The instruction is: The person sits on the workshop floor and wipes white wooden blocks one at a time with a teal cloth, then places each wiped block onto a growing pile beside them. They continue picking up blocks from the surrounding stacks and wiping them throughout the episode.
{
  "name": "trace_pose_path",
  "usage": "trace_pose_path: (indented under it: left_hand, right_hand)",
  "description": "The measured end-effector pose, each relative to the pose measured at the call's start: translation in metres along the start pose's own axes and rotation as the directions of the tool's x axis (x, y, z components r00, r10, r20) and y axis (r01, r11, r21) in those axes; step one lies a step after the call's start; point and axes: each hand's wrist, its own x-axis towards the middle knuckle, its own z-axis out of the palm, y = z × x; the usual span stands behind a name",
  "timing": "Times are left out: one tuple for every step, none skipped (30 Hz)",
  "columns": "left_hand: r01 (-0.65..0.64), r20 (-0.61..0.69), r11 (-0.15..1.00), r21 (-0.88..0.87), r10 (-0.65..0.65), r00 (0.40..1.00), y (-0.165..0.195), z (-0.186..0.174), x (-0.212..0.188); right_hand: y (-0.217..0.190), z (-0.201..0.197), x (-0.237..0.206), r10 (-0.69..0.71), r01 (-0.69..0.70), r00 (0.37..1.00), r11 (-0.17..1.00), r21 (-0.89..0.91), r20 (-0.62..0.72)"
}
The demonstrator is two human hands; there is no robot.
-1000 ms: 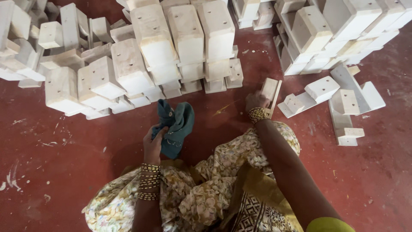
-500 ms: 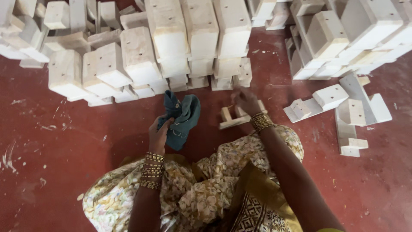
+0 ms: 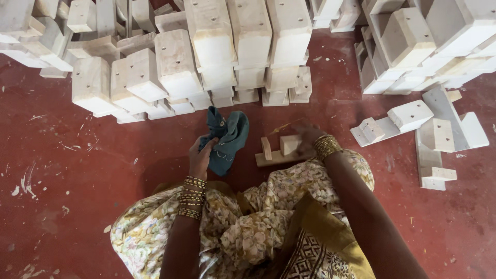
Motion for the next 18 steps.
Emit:
trace_pose_path:
  left_hand:
    - [0.0,0.009,1.0,-0.004,0.0,1.0,0.001,-0.001,0.0]
    - [0.029,-0.007,0.999,0.016,-0.029,1.0,0.001,-0.001,-0.001]
    - [0.055,-0.019,0.998,0.037,-0.054,0.998,0.002,-0.002,-0.001]
    - [0.077,-0.026,0.995,0.057,-0.076,0.997,0.002,-0.002,-0.001]
    - [0.081,-0.032,0.995,0.052,-0.079,0.996,0.002,-0.002,-0.001]
    - [0.085,-0.04,0.995,0.046,-0.084,0.996,0.002,-0.004,-0.002]
    - [0.09,-0.051,0.995,0.04,-0.088,0.995,0.001,-0.002,-0.003]
    - [0.073,-0.059,0.997,0.032,-0.071,0.996,0.0,-0.006,-0.003]
    - [0.073,-0.071,0.997,0.021,-0.071,0.995,-0.003,-0.002,-0.005]
    - [0.071,-0.084,0.997,0.011,-0.069,0.994,-0.005,-0.005,-0.004]
    - [0.06,-0.078,0.998,-0.005,-0.061,0.995,-0.008,-0.004,-0.005]
    - [0.053,-0.07,0.998,-0.018,-0.054,0.996,-0.009,-0.005,-0.004]
    - [0.043,-0.062,0.998,-0.042,-0.045,0.997,-0.012,-0.004,-0.004]
    - [0.06,-0.063,0.997,-0.056,-0.064,0.996,-0.013,-0.003,-0.003]
    - [0.079,-0.065,0.994,-0.07,-0.083,0.994,-0.014,-0.001,-0.001]
    - [0.096,-0.066,0.992,-0.084,-0.102,0.993,-0.015,0.002,0.0]
    - [0.108,-0.056,0.989,-0.097,-0.114,0.992,-0.016,0.004,0.001]
    - [0.119,-0.045,0.987,-0.106,-0.125,0.991,-0.015,0.008,0.002]
  right_hand:
    - [-0.004,0.007,-0.005,0.016,-0.015,0.999,0.999,-0.033,0.034]
    - [-0.008,0.014,-0.008,0.029,-0.024,0.997,0.997,-0.069,0.066]
    - [-0.01,0.019,-0.011,0.036,-0.03,0.997,0.995,-0.094,0.066]
    - [-0.011,0.023,-0.013,0.045,-0.038,0.997,0.993,-0.108,0.059]
    - [-0.01,0.023,-0.013,0.058,-0.052,0.997,0.992,-0.116,0.047]
    - [-0.006,0.021,-0.014,0.058,-0.055,0.998,0.994,-0.096,0.029]
    - [-0.001,0.016,-0.014,0.051,-0.05,0.999,0.997,-0.062,0.011]
    - [-0.001,0.013,-0.014,0.038,-0.038,0.999,0.999,0.013,-0.03]
    - [0.016,0.003,-0.02,-0.036,0.041,0.99,0.999,0.028,-0.134]
    - [0.029,-0.007,-0.023,-0.11,0.121,0.965,0.992,0.035,-0.238]
    - [0.035,-0.013,-0.028,-0.18,0.203,0.923,0.979,0.03,-0.34]
    - [0.039,-0.017,-0.035,-0.007,0.154,0.918,0.928,0.34,-0.397]
    - [0.047,-0.019,-0.046,0.172,0.117,0.903,0.784,0.61,-0.395]
    - [0.051,-0.021,-0.052,0.338,0.097,0.879,0.566,0.819,-0.337]
    - [0.054,-0.021,-0.055,0.438,0.053,0.788,0.652,0.756,-0.433]
    - [0.056,-0.021,-0.058,0.51,-0.007,0.676,0.726,0.688,-0.532]
    - [0.056,-0.02,-0.057,0.552,-0.078,0.546,0.783,0.618,-0.63]
    - [0.057,-0.021,-0.054,0.607,-0.06,0.537,0.72,0.691,-0.586]
